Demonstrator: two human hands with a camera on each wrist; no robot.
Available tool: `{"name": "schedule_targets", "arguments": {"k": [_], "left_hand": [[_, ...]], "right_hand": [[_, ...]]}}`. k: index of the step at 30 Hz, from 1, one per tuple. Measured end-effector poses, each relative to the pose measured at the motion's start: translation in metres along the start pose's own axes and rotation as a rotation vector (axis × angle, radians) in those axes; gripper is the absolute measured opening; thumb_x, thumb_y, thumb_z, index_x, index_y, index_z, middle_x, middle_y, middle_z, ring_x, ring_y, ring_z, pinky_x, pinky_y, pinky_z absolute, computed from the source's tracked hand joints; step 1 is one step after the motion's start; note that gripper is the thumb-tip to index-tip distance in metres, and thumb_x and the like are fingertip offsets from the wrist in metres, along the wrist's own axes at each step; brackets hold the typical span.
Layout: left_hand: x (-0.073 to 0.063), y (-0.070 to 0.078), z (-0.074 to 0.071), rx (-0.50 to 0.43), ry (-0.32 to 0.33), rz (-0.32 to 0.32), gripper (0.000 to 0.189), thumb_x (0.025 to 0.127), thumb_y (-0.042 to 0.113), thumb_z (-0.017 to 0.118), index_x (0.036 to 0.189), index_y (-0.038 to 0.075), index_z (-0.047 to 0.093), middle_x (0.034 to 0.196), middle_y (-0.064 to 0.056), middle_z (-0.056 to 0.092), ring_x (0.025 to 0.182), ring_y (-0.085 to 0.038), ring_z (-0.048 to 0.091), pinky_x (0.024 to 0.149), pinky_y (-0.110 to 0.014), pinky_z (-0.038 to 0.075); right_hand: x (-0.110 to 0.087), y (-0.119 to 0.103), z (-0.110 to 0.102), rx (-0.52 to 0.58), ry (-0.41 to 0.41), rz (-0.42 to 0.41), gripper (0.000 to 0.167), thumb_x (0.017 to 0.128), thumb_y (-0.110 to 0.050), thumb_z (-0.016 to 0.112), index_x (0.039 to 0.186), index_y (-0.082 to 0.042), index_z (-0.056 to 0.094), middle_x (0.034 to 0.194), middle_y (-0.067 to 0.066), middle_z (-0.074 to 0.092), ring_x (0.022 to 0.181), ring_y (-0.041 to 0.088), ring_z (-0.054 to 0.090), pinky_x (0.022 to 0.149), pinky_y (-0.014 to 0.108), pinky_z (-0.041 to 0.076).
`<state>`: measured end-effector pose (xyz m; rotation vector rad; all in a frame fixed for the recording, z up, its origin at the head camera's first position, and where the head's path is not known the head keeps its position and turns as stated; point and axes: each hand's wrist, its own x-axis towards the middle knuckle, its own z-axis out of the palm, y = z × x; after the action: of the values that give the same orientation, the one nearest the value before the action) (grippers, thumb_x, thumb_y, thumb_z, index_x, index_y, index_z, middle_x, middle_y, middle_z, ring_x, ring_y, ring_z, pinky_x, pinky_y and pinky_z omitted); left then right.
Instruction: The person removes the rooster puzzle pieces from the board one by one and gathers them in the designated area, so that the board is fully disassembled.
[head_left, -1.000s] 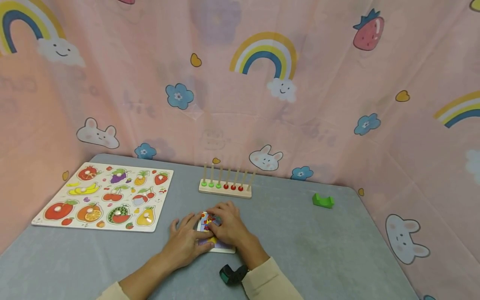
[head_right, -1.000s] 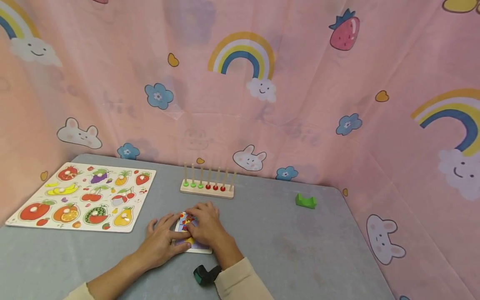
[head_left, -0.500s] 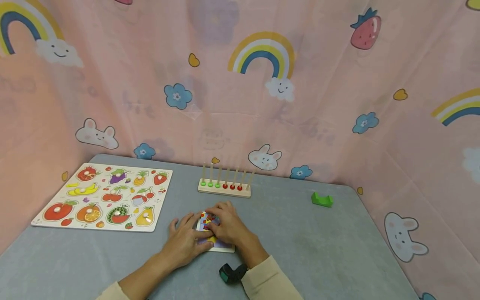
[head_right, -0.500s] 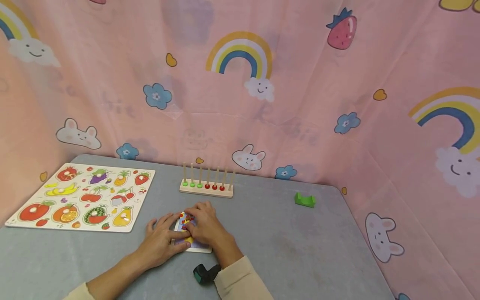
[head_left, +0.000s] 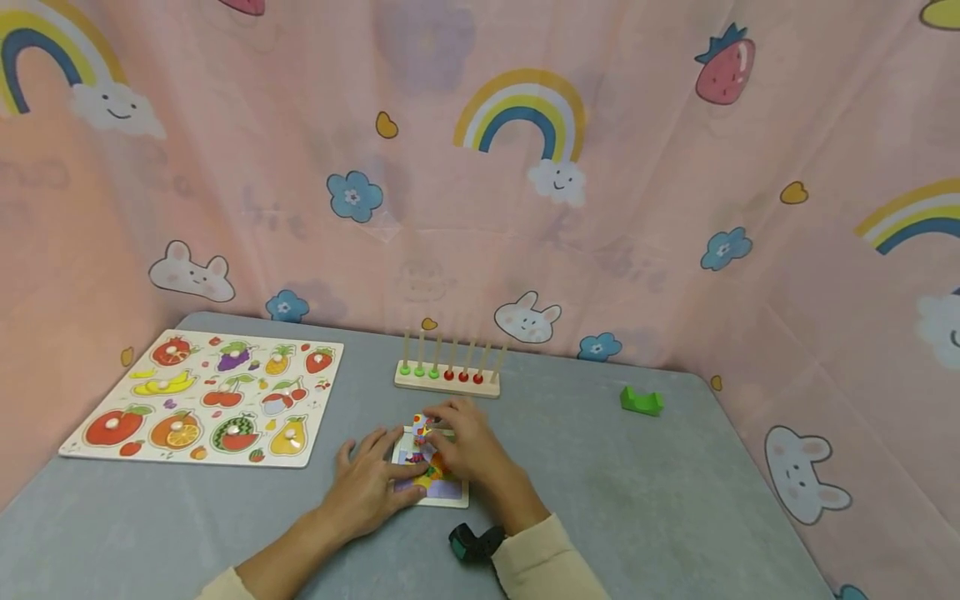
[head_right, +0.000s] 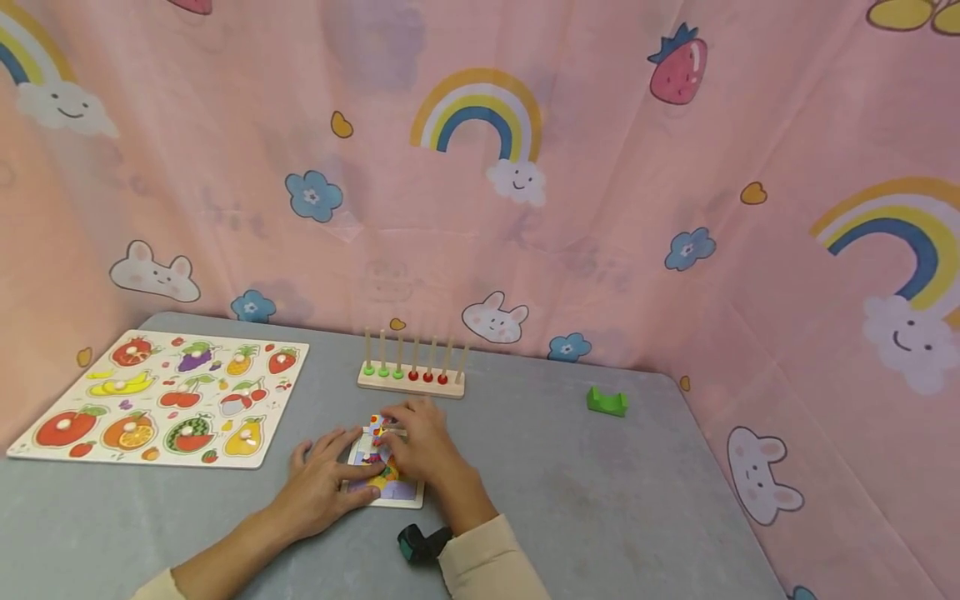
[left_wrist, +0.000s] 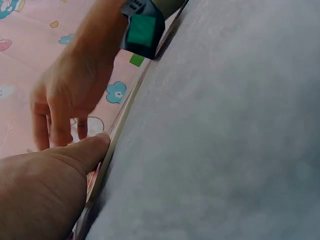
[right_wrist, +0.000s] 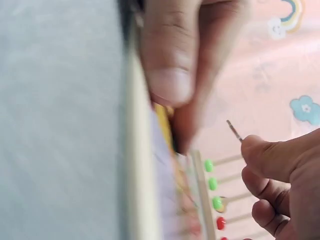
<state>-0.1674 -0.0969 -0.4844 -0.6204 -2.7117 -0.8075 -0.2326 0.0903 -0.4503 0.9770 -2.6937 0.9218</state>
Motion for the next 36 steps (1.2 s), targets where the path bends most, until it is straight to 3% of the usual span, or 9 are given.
{"name": "schedule_targets", "arguments": {"k": [6,16,25,36], "left_hand": [[0.0,0.001,0.002,-0.012,0.002,-0.013,0.031,0.077,0.039,0.08,0.105,0.025,0.078,0.139,-0.02,0.048,0.127,-0.045,0.037,0.093,-0.071,0.013],[0.0,0.0,0.001,-0.03,-0.009,-0.024,0.032,0.078,0.038,0.08,0.107,0.025,0.077,0.14,-0.02,0.046,0.129,-0.044,0.036,0.094,-0.071,0.011],[0.0,0.0,0.001,-0.042,-0.003,-0.022,0.033,0.077,0.037,0.08,0.107,0.024,0.077,0.141,-0.02,0.046,0.13,-0.044,0.035,0.094,-0.071,0.01],[0.0,0.0,0.001,-0.04,-0.013,-0.023,0.033,0.078,0.038,0.079,0.109,0.025,0.076,0.141,-0.02,0.045,0.13,-0.044,0.035,0.094,-0.071,0.01]], "right_hand": [[-0.005,0.004,-0.022,0.064,0.042,-0.026,0.03,0.091,-0.011,0.067,0.12,-0.004,0.066,0.11,0.003,0.06,0.1,0.021,0.048,0.088,0.046,0.039],[-0.017,0.01,-0.052,0.141,0.138,0.002,0.033,0.087,-0.004,0.07,0.12,-0.004,0.066,0.111,0.004,0.061,0.106,0.024,0.051,0.091,0.048,0.042],[-0.029,0.022,-0.079,0.13,0.186,0.089,0.032,0.089,-0.005,0.068,0.122,-0.006,0.065,0.116,0.001,0.06,0.111,0.021,0.05,0.094,0.049,0.041],[-0.043,0.048,-0.102,0.134,0.213,0.096,0.033,0.091,-0.003,0.065,0.124,-0.007,0.064,0.114,0.004,0.059,0.11,0.026,0.048,0.092,0.056,0.039]]}}
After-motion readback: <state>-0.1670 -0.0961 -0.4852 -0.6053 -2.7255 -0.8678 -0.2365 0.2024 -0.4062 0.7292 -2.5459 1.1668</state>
